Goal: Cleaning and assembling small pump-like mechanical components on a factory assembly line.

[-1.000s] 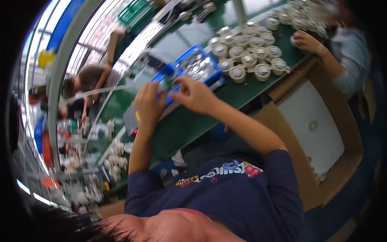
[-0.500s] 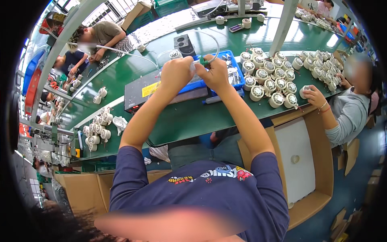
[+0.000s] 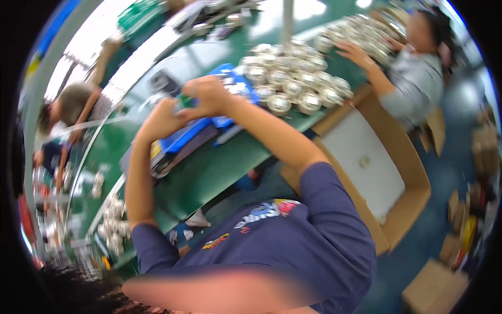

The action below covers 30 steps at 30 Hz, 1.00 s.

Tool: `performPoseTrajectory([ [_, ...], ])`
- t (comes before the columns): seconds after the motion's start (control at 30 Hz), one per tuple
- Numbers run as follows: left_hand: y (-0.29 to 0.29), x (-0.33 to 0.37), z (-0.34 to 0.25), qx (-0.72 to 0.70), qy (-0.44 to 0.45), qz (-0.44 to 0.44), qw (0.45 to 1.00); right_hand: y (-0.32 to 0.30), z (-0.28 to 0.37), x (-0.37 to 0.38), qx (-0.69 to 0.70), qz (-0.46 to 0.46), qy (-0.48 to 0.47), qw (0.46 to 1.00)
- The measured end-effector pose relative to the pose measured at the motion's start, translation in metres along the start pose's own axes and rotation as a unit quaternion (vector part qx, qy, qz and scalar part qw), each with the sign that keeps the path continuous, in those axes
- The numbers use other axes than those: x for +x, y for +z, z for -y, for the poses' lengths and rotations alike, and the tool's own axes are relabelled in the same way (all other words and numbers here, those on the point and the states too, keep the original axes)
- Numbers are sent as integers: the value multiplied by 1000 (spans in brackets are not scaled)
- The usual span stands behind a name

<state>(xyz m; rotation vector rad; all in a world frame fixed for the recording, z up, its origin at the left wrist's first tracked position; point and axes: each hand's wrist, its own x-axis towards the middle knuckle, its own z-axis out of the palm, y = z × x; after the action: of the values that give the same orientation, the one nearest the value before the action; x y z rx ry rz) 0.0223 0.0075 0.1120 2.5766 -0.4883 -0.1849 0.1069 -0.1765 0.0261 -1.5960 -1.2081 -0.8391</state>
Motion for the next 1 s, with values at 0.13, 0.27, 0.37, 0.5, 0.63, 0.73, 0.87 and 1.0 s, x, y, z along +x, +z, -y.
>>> performPoseTrajectory([
  [0.13, -9, -11, -16, 110, -83, -6, 990, -49, 58, 0, -111, 275, 214, 931],
  [0.27, -17, -7, -30, 116, -72, 31, 990, -60, 76, 10, -220, 98, 60, 969],
  [0.37, -12, -20, -35, 126, -69, 28, 989, -56, 81, 9, -238, 70, -5, 969],
  [0.5, -11, -23, -36, 173, -46, -34, 983, -44, 55, 22, -208, 165, -63, 962],
  [0.63, 17, -26, -14, 244, 32, -197, 949, -32, 36, 23, -204, 156, -70, 964],
  [0.73, 40, -24, -8, 292, 76, -340, 891, -39, 43, 32, -195, 176, -58, 963],
  [0.87, 37, -29, 9, 368, 74, -324, 868, -32, 52, 26, -138, 238, -46, 960],
  [1.0, 27, -23, 22, 396, 109, -305, 859, -30, 48, 28, -126, 272, -34, 953],
])
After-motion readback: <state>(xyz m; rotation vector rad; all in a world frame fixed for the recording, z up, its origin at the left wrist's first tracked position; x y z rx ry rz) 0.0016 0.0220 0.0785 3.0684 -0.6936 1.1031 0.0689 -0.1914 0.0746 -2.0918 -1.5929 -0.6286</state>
